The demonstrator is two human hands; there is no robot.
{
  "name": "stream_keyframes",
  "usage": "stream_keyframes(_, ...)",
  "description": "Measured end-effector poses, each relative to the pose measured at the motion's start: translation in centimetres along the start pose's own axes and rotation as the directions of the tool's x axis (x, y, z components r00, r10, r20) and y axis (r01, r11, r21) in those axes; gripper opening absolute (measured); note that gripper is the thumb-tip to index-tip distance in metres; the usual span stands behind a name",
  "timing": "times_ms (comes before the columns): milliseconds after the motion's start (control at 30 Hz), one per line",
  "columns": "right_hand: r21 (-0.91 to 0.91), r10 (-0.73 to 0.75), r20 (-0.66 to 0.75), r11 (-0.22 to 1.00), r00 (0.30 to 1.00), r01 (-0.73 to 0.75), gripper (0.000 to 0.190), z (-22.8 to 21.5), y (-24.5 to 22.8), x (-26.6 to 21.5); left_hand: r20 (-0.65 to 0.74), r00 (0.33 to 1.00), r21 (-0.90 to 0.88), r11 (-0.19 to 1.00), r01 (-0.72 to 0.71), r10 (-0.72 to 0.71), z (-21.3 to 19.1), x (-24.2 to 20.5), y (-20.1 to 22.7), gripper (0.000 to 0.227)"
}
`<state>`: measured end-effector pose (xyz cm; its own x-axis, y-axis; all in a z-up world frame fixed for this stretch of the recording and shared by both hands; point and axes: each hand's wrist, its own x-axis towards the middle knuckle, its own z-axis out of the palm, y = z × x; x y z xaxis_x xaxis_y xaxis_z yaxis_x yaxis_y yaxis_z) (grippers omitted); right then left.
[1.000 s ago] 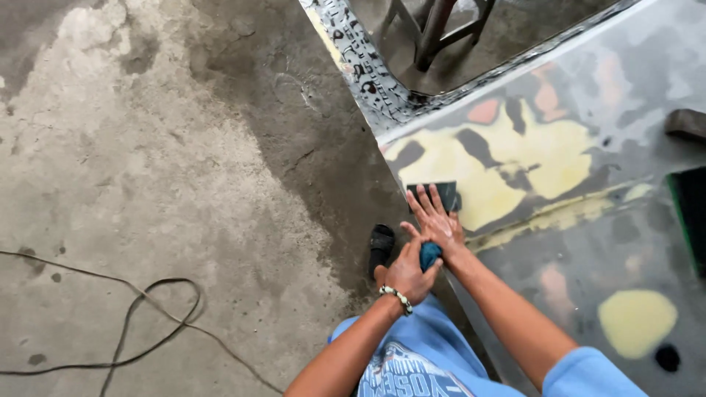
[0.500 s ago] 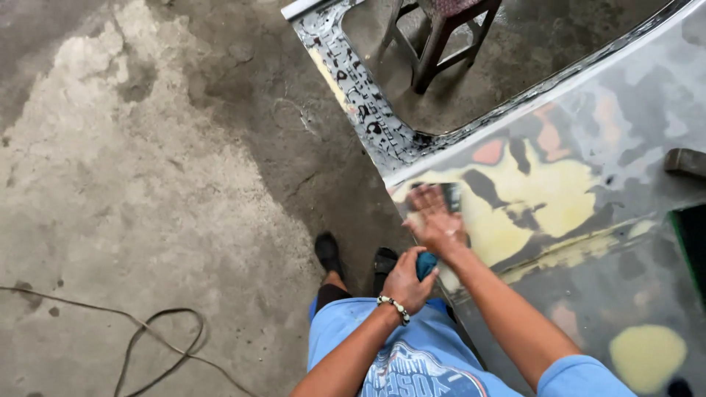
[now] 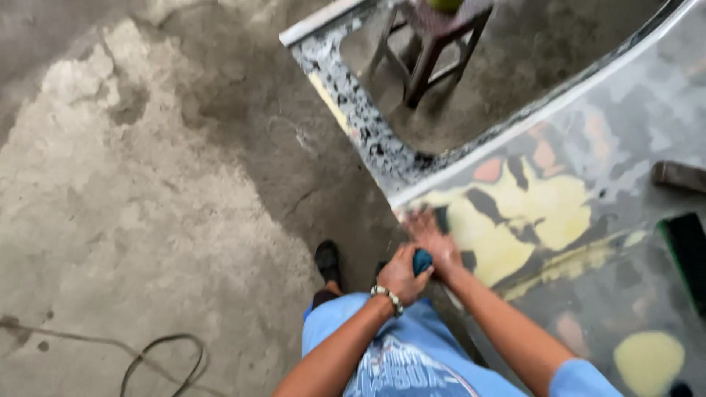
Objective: The person uses a sanding block to sand a large, flat metal sheet that is resting on a workbench. They move the sanding block across the surface, focusing on different areas, while a cloth is held in the other hand.
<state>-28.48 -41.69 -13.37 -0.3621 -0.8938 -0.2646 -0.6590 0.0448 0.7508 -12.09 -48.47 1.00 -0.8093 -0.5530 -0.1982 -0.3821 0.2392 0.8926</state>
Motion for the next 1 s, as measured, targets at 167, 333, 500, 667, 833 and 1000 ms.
stream_keyframes(167,0.652,0.254,-0.668,0.653,0.699,0.386,0.061,-2.5,6.4,-0.8,0.023,0.997,-0.035,0.996,0.080,-0.079,-0.4,0.2,-0.9,0.046)
stream_keyframes(333,0.839,-0.094,-0.153,0.513,0.984,0.180,0.068,-8.2,6.9,-2.9,0.014,0.999,0.019,0.999,0.031,-0.031,0.5,1.5,-0.4,0.044)
stream_keyframes(500,0.610,-0.136,-0.152,0.767,0.979,0.201,0.083,-0.9,1.5,-0.4,0.064,0.987,-0.029,0.988,0.149,-0.147,-0.2,0.3,0.4,0.045)
stream_keyframes(667,0.874,-0.136,0.144,0.482,0.980,-0.061,0.090,-9.1,6.0,-1.0,0.022,0.986,-0.049,0.985,0.164,-0.163,0.1,0.7,0.5,0.045)
stream_keyframes(833,0.906,0.262,-0.042,0.417,0.964,-0.074,0.087,-2.3,6.7,2.1,-0.044,0.994,-0.040,0.995,0.096,-0.098,0.2,1.0,-0.4,0.047)
stream_keyframes(1000,0.832,0.237,-0.076,0.551,0.969,-0.069,0.087,2.8,2.4,2.3,-0.042,0.988,-0.048,0.988,0.145,-0.147,0.4,1.6,1.2,0.047)
